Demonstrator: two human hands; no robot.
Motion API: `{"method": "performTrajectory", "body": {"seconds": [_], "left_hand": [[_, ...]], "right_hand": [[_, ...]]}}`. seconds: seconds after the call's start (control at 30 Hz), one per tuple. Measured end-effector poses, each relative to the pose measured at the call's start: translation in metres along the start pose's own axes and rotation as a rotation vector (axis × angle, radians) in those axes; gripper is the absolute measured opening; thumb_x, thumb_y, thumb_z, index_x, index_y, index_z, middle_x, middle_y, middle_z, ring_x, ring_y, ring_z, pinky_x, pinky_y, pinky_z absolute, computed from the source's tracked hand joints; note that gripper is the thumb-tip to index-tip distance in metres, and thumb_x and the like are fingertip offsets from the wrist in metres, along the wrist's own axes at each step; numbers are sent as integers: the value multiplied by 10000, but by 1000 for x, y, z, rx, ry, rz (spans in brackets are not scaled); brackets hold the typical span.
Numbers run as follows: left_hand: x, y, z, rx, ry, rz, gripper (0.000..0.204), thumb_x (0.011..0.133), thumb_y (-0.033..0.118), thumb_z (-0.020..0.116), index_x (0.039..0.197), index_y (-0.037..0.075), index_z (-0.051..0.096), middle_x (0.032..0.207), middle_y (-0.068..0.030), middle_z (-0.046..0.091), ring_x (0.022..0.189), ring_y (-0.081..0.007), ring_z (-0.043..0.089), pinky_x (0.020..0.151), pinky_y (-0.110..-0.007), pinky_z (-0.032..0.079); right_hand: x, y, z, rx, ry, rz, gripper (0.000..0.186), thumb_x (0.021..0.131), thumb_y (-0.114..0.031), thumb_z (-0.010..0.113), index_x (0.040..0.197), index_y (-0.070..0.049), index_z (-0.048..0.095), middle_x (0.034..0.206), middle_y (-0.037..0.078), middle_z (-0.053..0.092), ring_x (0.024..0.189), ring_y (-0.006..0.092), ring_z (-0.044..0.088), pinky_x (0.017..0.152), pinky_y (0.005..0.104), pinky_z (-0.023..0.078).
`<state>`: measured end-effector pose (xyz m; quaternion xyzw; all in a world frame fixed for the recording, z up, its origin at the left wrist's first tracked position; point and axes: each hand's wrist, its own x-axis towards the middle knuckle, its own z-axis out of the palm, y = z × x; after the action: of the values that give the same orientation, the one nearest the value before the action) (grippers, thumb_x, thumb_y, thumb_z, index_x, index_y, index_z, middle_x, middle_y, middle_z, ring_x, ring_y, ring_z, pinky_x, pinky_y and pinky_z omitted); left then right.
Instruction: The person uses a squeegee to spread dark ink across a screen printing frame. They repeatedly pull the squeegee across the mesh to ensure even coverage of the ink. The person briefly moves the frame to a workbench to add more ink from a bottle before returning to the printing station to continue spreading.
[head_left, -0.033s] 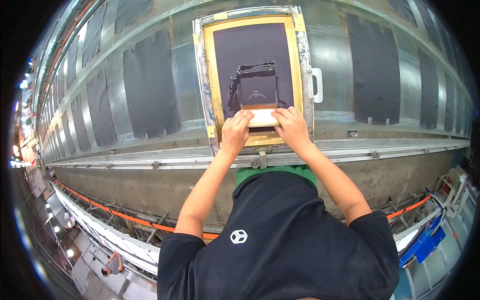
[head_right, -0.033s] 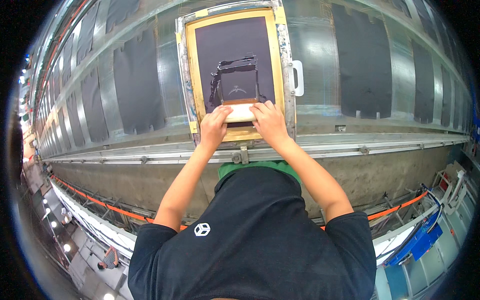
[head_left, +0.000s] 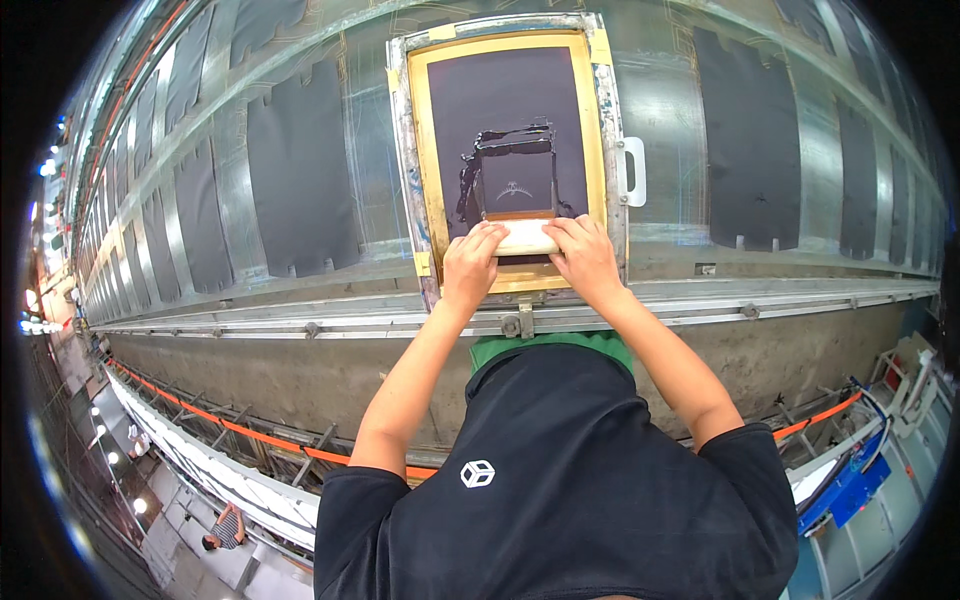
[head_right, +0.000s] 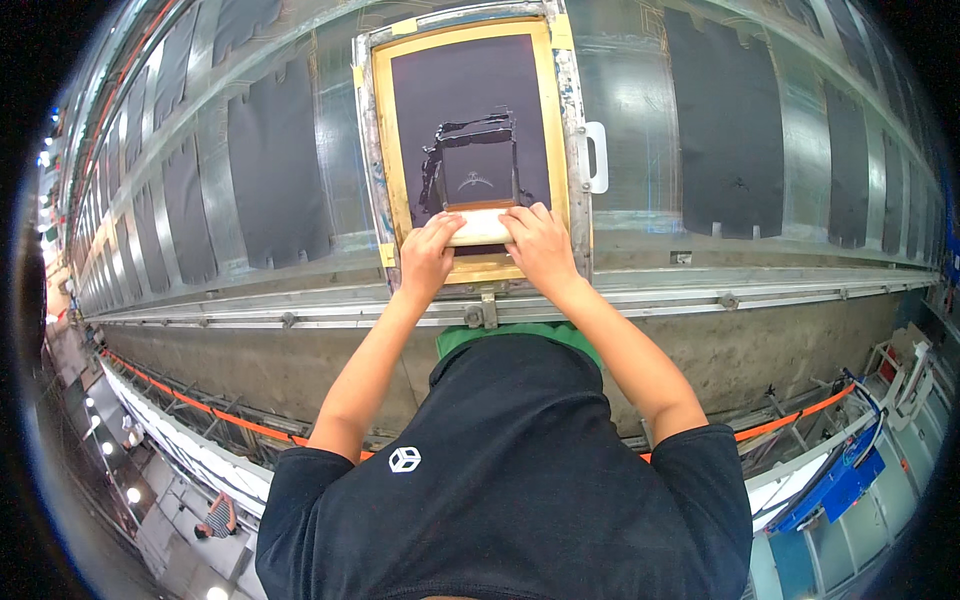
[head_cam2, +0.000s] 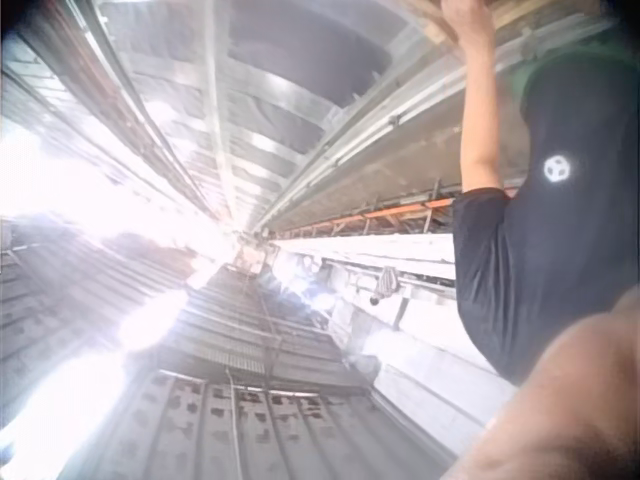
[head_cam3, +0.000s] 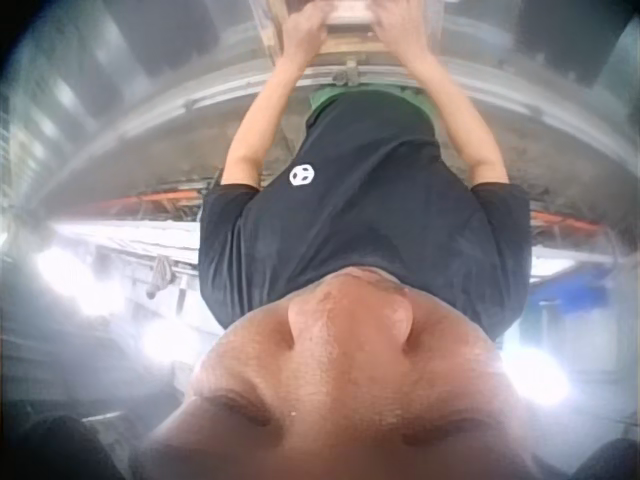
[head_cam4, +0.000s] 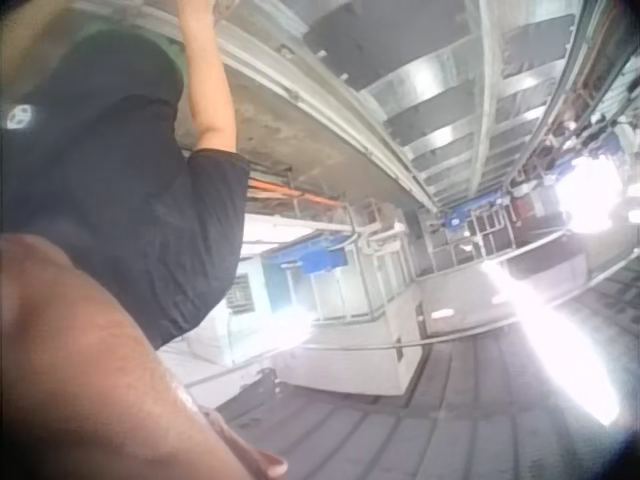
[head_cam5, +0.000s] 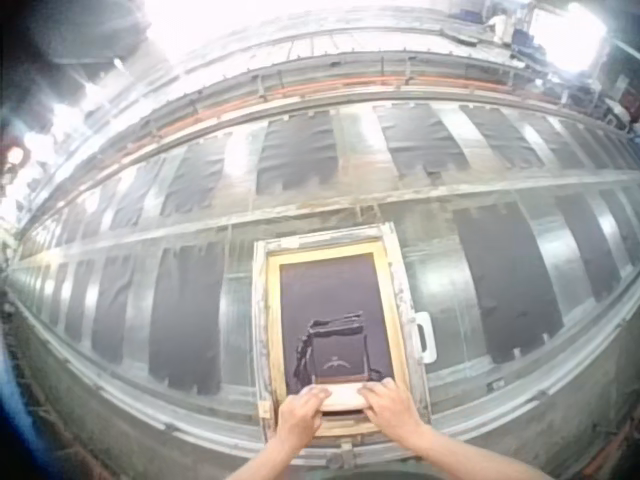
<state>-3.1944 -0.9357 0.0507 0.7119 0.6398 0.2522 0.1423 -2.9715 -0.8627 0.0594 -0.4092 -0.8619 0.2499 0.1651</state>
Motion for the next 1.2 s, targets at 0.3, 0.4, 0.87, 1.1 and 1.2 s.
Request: {"method": "performTrajectory", "body": {"seconds": [0.3, 0.4, 0.87, 1.1, 1.2], "left_hand": [[134, -43, -8, -31, 20, -59, 363, 808, -33, 656, 1140, 96, 728, 1145, -110, 743, 1060, -342, 699, 910, -425, 549], [116, -40, -4, -14, -8, -31, 324, 809, -42, 625, 1091, 79, 726, 1086, -112, 748, 986, -322, 706, 840, -443, 542], [-38, 16, 7, 39, -63, -10, 464, 750, -64, 645, 1189, 79, 690, 1248, -77, 710, 1253, -271, 632, 936, -398, 522], [-54, 17, 13, 17, 5, 21, 540, 683, -92, 643, 1186, 89, 719, 1249, -73, 719, 1255, -265, 641, 931, -403, 535], [-66, 20, 2, -6, 66, 31, 563, 665, -98, 644, 1193, 88, 711, 1249, -70, 716, 1263, -260, 637, 936, -403, 539]], "right_hand": [[122, 48, -17, -3, 183, -51, 325, 807, -58, 717, 1131, -84, 722, 1146, 46, 724, 1049, 293, 622, 943, 426, 496], [98, 47, -8, 17, 128, -38, 312, 806, -85, 713, 1118, -77, 719, 1115, 70, 716, 1041, 305, 607, 918, 424, 497], [26, 115, -31, 370, 519, 446, 445, 884, -251, 809, 1275, -92, 669, 1057, 74, 599, 893, 208, 583, 798, 350, 526], [80, 147, -9, 407, 527, 530, 229, 1018, -261, 620, 1118, -88, 731, 878, 128, 728, 754, 225, 652, 735, 385, 509], [93, 123, -25, 345, 616, 491, 235, 1022, -273, 617, 1108, -89, 735, 847, 118, 715, 732, 206, 641, 706, 371, 502]]}}
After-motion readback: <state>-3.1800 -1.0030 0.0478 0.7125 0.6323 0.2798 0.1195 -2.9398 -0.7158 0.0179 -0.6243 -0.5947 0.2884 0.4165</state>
